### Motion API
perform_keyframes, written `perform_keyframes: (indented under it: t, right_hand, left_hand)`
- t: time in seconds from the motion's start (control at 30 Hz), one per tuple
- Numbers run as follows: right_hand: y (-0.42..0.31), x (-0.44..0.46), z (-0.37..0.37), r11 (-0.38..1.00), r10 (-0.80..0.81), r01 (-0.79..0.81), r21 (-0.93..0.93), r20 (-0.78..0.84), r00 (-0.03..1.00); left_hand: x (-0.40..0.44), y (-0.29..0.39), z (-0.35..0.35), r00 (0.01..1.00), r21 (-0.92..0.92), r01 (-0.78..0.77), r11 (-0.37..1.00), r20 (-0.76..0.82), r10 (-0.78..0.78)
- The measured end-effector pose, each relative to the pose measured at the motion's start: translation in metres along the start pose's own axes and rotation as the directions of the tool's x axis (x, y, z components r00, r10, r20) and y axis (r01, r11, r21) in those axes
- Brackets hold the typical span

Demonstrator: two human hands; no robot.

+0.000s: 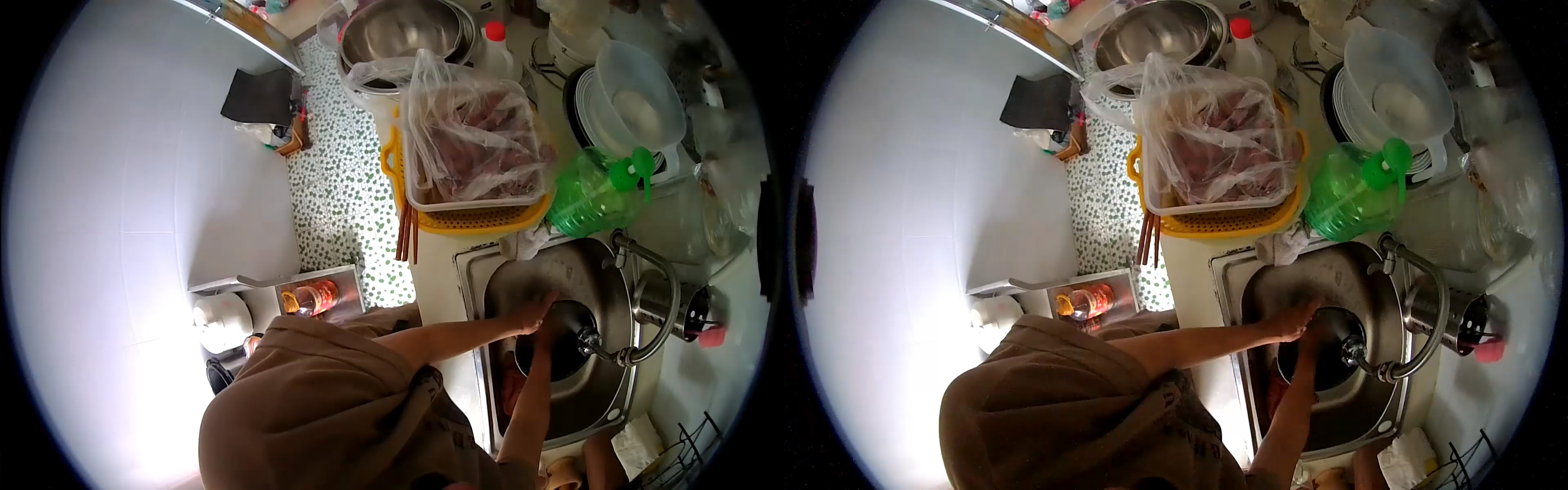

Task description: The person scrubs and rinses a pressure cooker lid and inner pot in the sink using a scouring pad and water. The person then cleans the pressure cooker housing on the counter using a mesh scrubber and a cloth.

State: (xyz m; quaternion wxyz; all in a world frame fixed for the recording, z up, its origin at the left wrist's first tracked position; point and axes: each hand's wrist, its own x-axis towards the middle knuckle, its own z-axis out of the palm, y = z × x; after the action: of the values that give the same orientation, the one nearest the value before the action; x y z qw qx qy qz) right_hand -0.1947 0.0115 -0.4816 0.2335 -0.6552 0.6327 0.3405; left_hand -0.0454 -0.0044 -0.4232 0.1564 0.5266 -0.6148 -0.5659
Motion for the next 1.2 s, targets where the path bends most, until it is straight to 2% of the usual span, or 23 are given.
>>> perform_keyframes:
  t: [0.07,0.1,0.2,0.33,0.37,0.4,0.43,0.47,0.53,0.57,0.6,0.63,0.7,0.77,0.83,0.87,0.93,1.0,1.03,1.07,1.1,1.17,1.2]
  right_hand:
    - [0.001,-0.051,-0.069,0.86,0.136,-0.204,0.468,0.174,0.975]
    - [0.012,-0.058,-0.042,0.848,0.181,-0.257,0.464,0.203,0.962]
    - [-0.021,-0.027,0.057,0.786,0.051,0.137,0.603,-0.284,0.957]
    - [-0.063,0.041,0.101,0.164,-0.047,0.379,0.911,-0.377,0.925]
    - [-0.058,0.054,0.109,-0.005,-0.041,0.392,0.92,-0.392,0.919]
    - [-0.042,0.019,0.123,-0.023,0.04,0.356,0.934,-0.355,0.934]
    - [-0.027,-0.02,0.109,0.074,0.229,0.292,0.954,-0.301,0.926]
    - [-0.016,-0.058,0.091,0.121,0.374,0.193,0.974,-0.225,0.9]
    - [0.007,-0.138,0.055,0.122,0.634,-0.03,0.992,-0.055,0.771]
    - [0.016,-0.154,0.071,-0.048,0.694,0.071,0.996,-0.018,0.72]
    - [0.025,-0.169,0.087,-0.197,0.749,0.195,0.961,0.019,0.663]
    - [0.031,-0.206,0.062,-0.552,0.708,0.457,0.697,0.103,0.698]
    - [0.014,-0.226,0.07,-0.683,0.73,0.619,0.388,0.346,0.589]
    - [0.008,-0.255,0.087,-0.739,0.672,0.59,0.325,0.423,0.608]
    - [-0.01,-0.259,0.063,-0.73,0.669,0.629,0.265,0.465,0.58]
    - [-0.017,-0.271,0.045,-0.728,0.685,0.565,0.387,0.385,0.619]
    - [-0.046,-0.256,0.035,-0.531,0.822,0.686,0.497,0.107,0.559]
    - [-0.073,-0.227,0.007,0.092,0.88,0.523,0.847,-0.315,0.355]
    - [-0.063,-0.244,-0.041,0.501,0.811,0.057,0.864,-0.491,0.319]
    - [-0.054,-0.232,-0.048,0.504,0.842,0.117,0.856,-0.517,0.154]
    - [-0.041,-0.225,-0.045,0.564,0.822,0.101,0.819,-0.569,0.02]
    - [-0.007,-0.22,-0.048,0.504,0.846,0.086,0.859,-0.511,0.152]
    - [0.022,-0.207,-0.021,0.658,0.712,-0.031,0.752,-0.609,0.349]
  left_hand:
    - [0.008,-0.012,0.002,1.0,0.016,-0.004,1.0,0.013,0.004]
    - [0.007,-0.012,0.004,1.0,0.019,-0.016,1.0,0.019,0.015]
    - [0.024,-0.032,-0.002,0.996,0.06,-0.084,0.995,-0.01,0.085]
    - [0.015,-0.042,0.002,0.962,0.211,-0.257,0.943,-0.036,0.27]
    - [0.003,-0.018,-0.026,0.939,0.526,-0.278,0.804,-0.029,0.343]
    - [-0.01,0.012,-0.056,0.91,0.781,-0.243,0.575,-0.022,0.414]
    - [-0.012,0.017,-0.041,0.891,0.794,-0.3,0.529,0.035,0.452]
    - [-0.027,0.028,-0.04,0.806,0.738,-0.539,0.406,0.312,0.503]
    - [-0.034,0.028,-0.058,0.595,0.523,-0.797,0.3,0.602,0.533]
    - [-0.036,0.02,-0.04,0.547,0.471,-0.834,0.288,0.633,0.548]
    - [-0.025,0.008,0.004,0.617,0.551,-0.784,0.284,0.742,0.262]
    - [-0.018,0.014,0.009,0.612,0.546,-0.788,0.284,0.747,0.261]
    - [-0.015,0.033,0.017,0.545,0.451,-0.797,0.402,0.824,0.156]
    - [-0.037,0.049,0.022,0.567,0.419,-0.769,0.483,0.795,0.214]
    - [-0.031,0.086,0.013,0.675,0.486,-0.696,0.529,0.695,0.25]
    - [-0.022,0.097,0.005,0.738,0.335,-0.615,0.714,0.564,0.37]
    - [0.001,0.103,0.008,0.793,0.183,-0.551,0.814,0.418,0.443]
    - [0.004,0.099,0.012,0.83,-0.167,-0.184,0.969,0.501,0.244]
    - [-0.005,0.088,0.016,0.829,-0.368,0.027,0.929,0.528,0.185]
    - [-0.042,0.116,0.016,0.715,-0.225,-0.529,0.818,0.402,0.572]
    - [-0.049,0.129,0.015,0.73,-0.071,-0.528,0.846,0.473,0.494]
    - [-0.053,0.15,0.012,0.734,-0.204,-0.427,0.881,0.491,0.469]
    - [-0.055,0.151,0.006,0.74,-0.042,-0.46,0.887,0.534,0.409]
